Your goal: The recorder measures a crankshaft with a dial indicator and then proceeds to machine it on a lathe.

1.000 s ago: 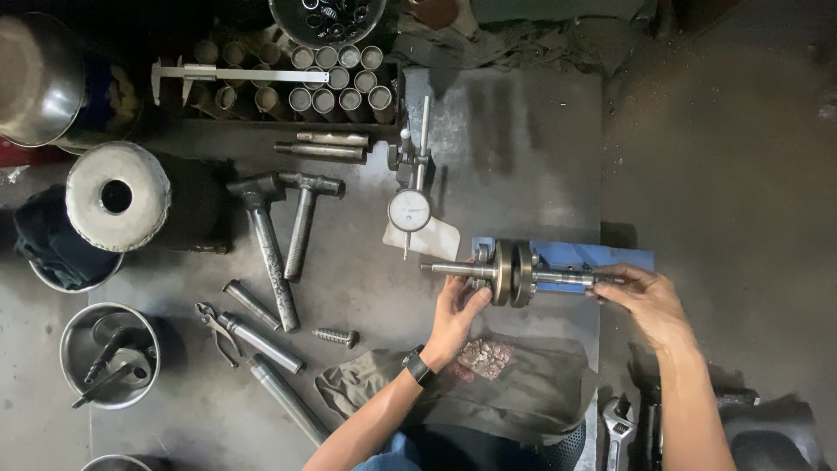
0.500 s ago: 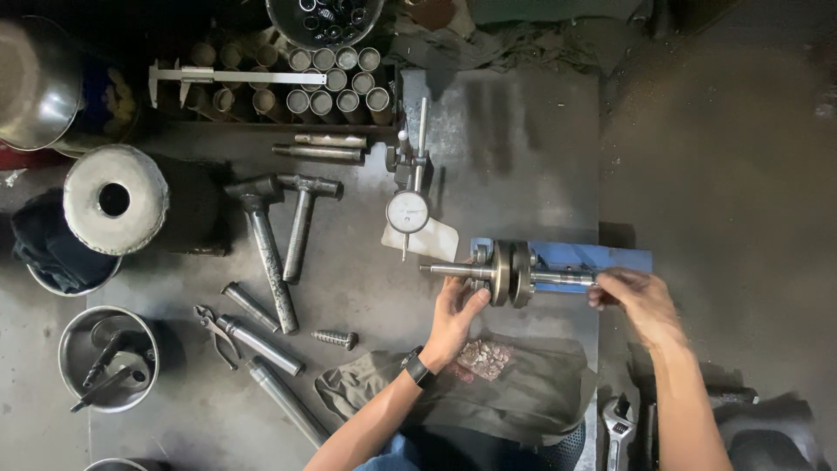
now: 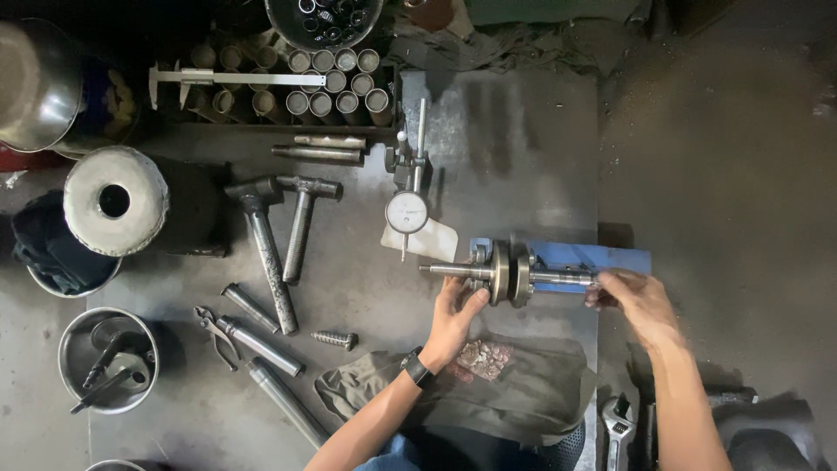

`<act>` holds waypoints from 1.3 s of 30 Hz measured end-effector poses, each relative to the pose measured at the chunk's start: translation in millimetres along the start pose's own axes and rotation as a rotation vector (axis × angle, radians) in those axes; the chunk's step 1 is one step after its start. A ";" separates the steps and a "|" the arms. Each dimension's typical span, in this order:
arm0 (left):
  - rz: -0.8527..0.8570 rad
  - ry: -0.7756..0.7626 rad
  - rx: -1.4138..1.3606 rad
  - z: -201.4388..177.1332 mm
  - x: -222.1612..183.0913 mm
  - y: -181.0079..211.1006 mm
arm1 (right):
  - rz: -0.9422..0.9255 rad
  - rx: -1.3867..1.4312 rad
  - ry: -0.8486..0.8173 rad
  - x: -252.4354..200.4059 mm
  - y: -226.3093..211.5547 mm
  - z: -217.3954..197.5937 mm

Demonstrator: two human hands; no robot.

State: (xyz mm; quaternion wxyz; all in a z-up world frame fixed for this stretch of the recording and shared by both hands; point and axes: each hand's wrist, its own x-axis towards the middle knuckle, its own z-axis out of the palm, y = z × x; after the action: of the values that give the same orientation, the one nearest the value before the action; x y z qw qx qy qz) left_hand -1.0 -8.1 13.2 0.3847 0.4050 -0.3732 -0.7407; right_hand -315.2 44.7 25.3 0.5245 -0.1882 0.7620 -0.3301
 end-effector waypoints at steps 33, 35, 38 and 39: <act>0.540 -0.038 0.979 -174.6 192.4 5.1 | -0.209 0.367 -0.157 -6.6 -0.9 3.9; 0.513 -0.050 1.120 -195.0 221.5 -20.2 | -0.186 0.344 -0.140 -2.6 8.0 1.5; 0.286 -0.054 1.383 -230.4 253.1 -64.7 | -0.157 0.331 -0.129 -0.7 14.9 2.0; 0.092 -0.047 1.495 -242.2 261.6 -80.3 | -0.160 0.344 -0.134 -0.7 15.4 2.1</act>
State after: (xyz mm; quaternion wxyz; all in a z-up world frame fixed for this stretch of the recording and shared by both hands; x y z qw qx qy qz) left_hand 94.1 -260.5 -233.4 0.0295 0.5264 -0.8017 -0.2815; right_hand -312.1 55.4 14.5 0.5704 -0.1771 0.6406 -0.4826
